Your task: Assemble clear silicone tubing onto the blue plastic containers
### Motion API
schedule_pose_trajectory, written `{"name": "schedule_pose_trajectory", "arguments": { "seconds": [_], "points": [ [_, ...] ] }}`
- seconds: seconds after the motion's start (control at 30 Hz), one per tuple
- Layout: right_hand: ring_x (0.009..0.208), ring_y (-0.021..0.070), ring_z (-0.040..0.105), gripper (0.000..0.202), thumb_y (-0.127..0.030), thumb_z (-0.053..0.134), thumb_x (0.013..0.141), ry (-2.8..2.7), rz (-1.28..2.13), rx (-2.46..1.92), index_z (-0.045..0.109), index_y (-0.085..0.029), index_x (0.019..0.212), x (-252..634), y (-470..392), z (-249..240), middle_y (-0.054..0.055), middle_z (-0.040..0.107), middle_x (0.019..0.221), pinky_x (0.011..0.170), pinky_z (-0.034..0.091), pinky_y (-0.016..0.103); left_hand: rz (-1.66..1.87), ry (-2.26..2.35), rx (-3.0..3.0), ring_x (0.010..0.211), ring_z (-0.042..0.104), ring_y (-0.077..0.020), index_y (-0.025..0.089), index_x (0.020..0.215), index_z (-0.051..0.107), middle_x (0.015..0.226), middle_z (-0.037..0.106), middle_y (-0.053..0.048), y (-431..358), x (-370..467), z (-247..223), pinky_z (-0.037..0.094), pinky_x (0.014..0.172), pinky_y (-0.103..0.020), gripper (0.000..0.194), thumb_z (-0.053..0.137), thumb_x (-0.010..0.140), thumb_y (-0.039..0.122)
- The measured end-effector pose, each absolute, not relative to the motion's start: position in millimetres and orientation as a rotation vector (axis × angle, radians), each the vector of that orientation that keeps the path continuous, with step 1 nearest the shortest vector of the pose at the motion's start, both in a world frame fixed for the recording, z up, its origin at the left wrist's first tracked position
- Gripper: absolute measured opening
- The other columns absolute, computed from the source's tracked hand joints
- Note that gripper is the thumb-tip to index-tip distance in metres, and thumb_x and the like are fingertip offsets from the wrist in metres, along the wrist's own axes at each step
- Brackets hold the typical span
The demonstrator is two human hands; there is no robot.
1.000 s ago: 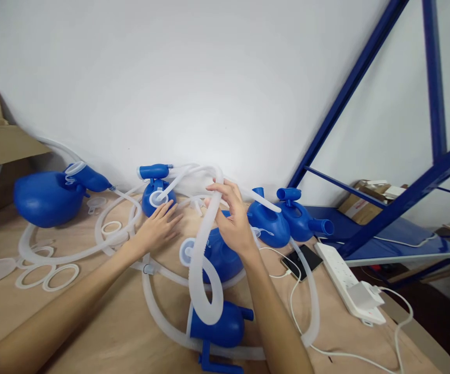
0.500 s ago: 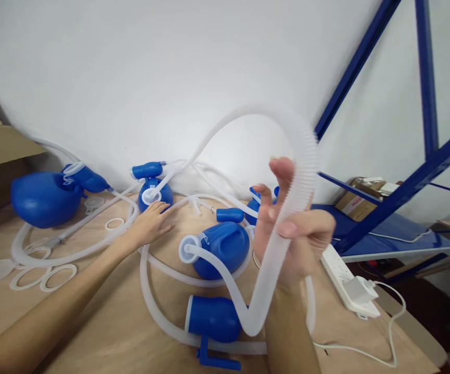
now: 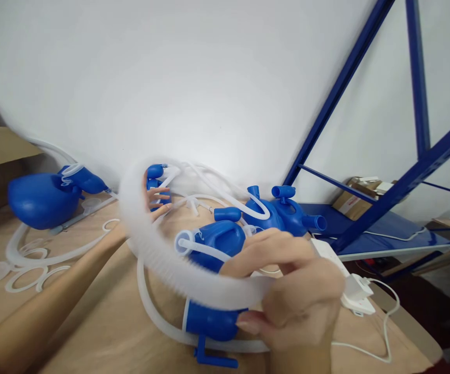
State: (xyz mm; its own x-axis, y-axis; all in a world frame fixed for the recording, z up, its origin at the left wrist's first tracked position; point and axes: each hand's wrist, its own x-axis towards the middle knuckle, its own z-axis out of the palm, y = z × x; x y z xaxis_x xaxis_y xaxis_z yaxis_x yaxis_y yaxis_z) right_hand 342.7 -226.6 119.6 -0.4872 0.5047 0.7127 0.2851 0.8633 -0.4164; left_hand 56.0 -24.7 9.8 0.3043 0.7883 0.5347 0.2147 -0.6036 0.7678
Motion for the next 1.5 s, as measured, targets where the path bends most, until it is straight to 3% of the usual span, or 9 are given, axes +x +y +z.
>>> {"name": "schedule_pose_trajectory", "arguments": {
  "seconds": [0.1,0.27,0.37,0.47,0.7,0.8,1.03,1.2,1.5],
  "points": [
    [0.056,0.0124,0.067,0.032,-0.018,0.063,0.089,-2.38,0.433,-0.207,0.047,-0.024,0.062,322.7,-212.9,123.0,0.002,0.08,0.091,0.052,0.052,0.026,1.289,0.848,1.891,0.125,0.066,-0.0302,0.032,0.167,0.015,0.143,0.063,-0.015,-38.7,58.2,26.5,0.059,0.101,-0.052,0.098,0.075,0.09,0.045],
    [0.056,0.0096,0.066,0.038,-0.021,0.058,0.094,-2.568,0.821,-0.165,0.041,-0.024,0.06,307.2,-191.9,121.8,0.005,0.081,0.088,0.052,0.048,0.022,1.225,0.814,1.935,0.122,0.067,-0.0293,0.025,0.136,0.06,0.135,0.066,-0.011,-59.6,61.8,46.4,0.06,0.1,-0.049,0.048,0.066,0.096,0.051],
    [0.069,0.0124,0.074,0.028,-0.038,0.079,0.089,-2.461,1.041,-0.209,0.057,-0.024,0.079,305.0,-183.5,116.8,0.004,0.081,0.089,0.064,0.054,0.021,1.311,0.746,1.904,0.115,0.07,-0.0276,0.02,0.123,0.063,0.125,0.069,-0.01,-69.5,62.4,52.0,0.063,0.093,-0.045,0.041,0.058,0.101,0.055],
    [0.09,0.0196,0.078,0.039,-0.055,0.072,0.094,-2.346,1.139,-0.407,0.063,-0.022,0.113,300.6,-170.2,108.4,0.008,0.081,0.102,0.079,0.059,0.03,1.445,0.709,2.062,0.116,0.07,-0.0262,0.022,0.125,0.063,0.124,0.07,-0.009,-81.8,60.1,55.8,0.06,0.099,-0.044,0.036,0.055,0.104,0.049],
    [0.107,0.0258,0.072,0.067,-0.044,0.074,0.09,-1.886,0.542,-1.204,0.042,-0.025,0.145,281.9,-100.5,47.5,0.009,0.073,0.117,0.092,0.059,0.044,1.547,0.508,2.489,0.107,0.074,-0.0228,0.022,0.128,0.063,0.12,0.077,-0.008,-102.3,64.3,55.2,0.06,0.093,-0.033,0.029,0.056,0.103,0.036],
    [0.098,0.0253,0.074,0.073,-0.05,0.074,0.087,-1.598,0.656,-1.156,0.037,-0.024,0.145,276.3,-74.7,19.3,0.01,0.072,0.116,0.085,0.062,0.042,1.513,0.301,2.621,0.103,0.076,-0.0219,0.023,0.128,0.06,0.116,0.078,-0.008,-109.5,71.1,54.3,0.06,0.092,-0.032,0.028,0.058,0.1,0.028],
    [0.105,0.0246,0.072,0.048,-0.064,0.054,0.097,-1.488,0.623,-1.156,0.061,-0.023,0.121,284.0,-61.7,13.1,0.01,0.072,0.119,0.086,0.062,0.038,1.214,0.056,2.954,0.099,0.076,-0.0236,0.016,0.123,0.062,0.111,0.078,-0.013,-127.4,74.0,64.5,0.06,0.085,-0.033,0.025,0.05,0.102,0.02],
    [0.098,0.0241,0.071,0.051,-0.068,0.059,0.094,-1.471,0.574,-1.14,0.064,-0.023,0.116,300.0,-69.5,33.7,0.008,0.073,0.109,0.077,0.061,0.036,1.215,0.515,2.838,0.114,0.072,-0.025,0.027,0.151,0.051,0.129,0.073,-0.01,-108.7,62.4,58.9,0.058,0.097,-0.038,0.046,0.053,0.105,0.03],
    [0.088,0.0226,0.07,0.045,-0.063,0.068,0.087,-1.381,0.589,-1.117,0.065,-0.025,0.111,308.5,-91.1,63.9,0.004,0.07,0.097,0.071,0.059,0.034,1.076,0.968,2.691,0.123,0.068,-0.03,0.023,0.142,0.061,0.137,0.071,-0.01,-67.6,45.5,48.5,0.055,0.104,-0.045,0.044,0.051,0.104,0.042]
  ]
}}
